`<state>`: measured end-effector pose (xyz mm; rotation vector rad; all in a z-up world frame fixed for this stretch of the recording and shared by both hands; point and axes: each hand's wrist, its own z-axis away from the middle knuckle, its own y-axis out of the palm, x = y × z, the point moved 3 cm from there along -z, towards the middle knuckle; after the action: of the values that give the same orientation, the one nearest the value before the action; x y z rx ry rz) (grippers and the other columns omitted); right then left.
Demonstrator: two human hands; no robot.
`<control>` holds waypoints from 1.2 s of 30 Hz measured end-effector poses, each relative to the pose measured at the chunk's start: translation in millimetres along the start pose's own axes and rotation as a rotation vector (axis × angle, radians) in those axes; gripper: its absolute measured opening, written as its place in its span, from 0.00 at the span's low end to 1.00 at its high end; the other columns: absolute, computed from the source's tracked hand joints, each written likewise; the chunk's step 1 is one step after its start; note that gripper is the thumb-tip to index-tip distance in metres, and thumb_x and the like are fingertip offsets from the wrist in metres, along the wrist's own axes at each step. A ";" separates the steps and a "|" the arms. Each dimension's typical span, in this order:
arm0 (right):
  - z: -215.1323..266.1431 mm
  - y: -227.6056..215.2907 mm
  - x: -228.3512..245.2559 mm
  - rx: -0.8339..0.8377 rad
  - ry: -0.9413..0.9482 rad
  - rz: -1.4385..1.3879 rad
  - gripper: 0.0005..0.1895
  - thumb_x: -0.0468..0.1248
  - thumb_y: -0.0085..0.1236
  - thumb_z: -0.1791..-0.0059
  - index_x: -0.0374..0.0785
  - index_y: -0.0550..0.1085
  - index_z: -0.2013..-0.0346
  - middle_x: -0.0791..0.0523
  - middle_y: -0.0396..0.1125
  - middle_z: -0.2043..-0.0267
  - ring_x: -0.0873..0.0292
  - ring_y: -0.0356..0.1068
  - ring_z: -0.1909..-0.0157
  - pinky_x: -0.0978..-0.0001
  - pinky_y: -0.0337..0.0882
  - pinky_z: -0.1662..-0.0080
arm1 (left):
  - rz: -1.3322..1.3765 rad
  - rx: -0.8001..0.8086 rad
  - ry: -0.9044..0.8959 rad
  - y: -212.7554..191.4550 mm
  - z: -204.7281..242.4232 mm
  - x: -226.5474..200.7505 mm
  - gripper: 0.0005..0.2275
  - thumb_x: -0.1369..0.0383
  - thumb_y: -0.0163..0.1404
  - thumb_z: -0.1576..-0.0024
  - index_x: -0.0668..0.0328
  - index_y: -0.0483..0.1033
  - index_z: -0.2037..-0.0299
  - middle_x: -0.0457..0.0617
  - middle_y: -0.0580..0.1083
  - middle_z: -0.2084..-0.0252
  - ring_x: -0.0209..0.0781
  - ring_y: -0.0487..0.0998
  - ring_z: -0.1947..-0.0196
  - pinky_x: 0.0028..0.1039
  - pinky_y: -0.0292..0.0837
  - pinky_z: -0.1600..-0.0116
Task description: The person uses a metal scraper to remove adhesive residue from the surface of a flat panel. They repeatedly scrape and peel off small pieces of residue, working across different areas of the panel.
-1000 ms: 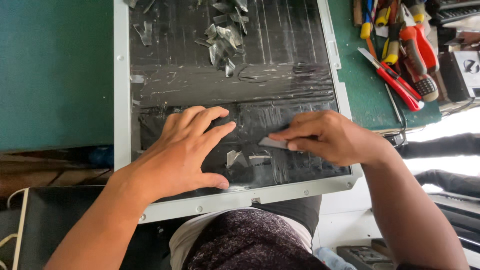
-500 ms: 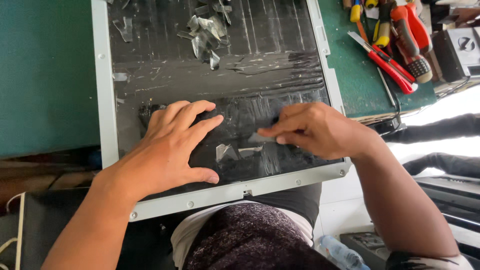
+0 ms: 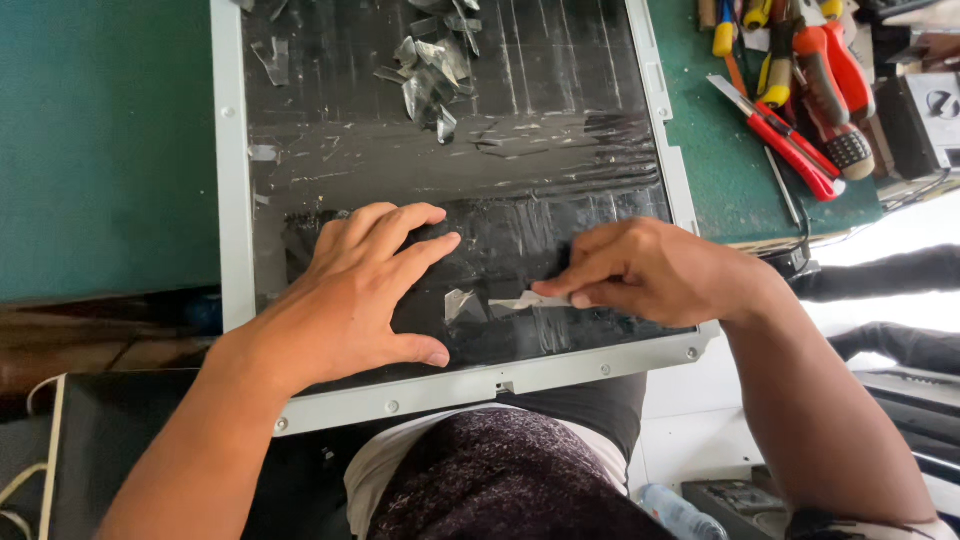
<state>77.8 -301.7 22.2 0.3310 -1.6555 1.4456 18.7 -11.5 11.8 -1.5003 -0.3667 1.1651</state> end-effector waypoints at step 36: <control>-16.7 -0.4 2.9 0.061 0.001 0.040 0.20 0.30 0.58 0.48 0.45 0.82 0.42 0.57 0.75 0.67 0.59 0.76 0.64 0.64 0.76 0.68 | -0.007 -0.004 0.012 -0.3 -1.3 -1.0 0.49 0.47 0.73 0.54 0.53 0.60 0.24 0.50 0.52 0.22 0.57 0.48 0.25 0.56 0.46 0.27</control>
<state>83.7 -285.9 23.5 0.3333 -1.6281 1.5285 19.4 -12.9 12.4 -1.5082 -0.3656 1.1501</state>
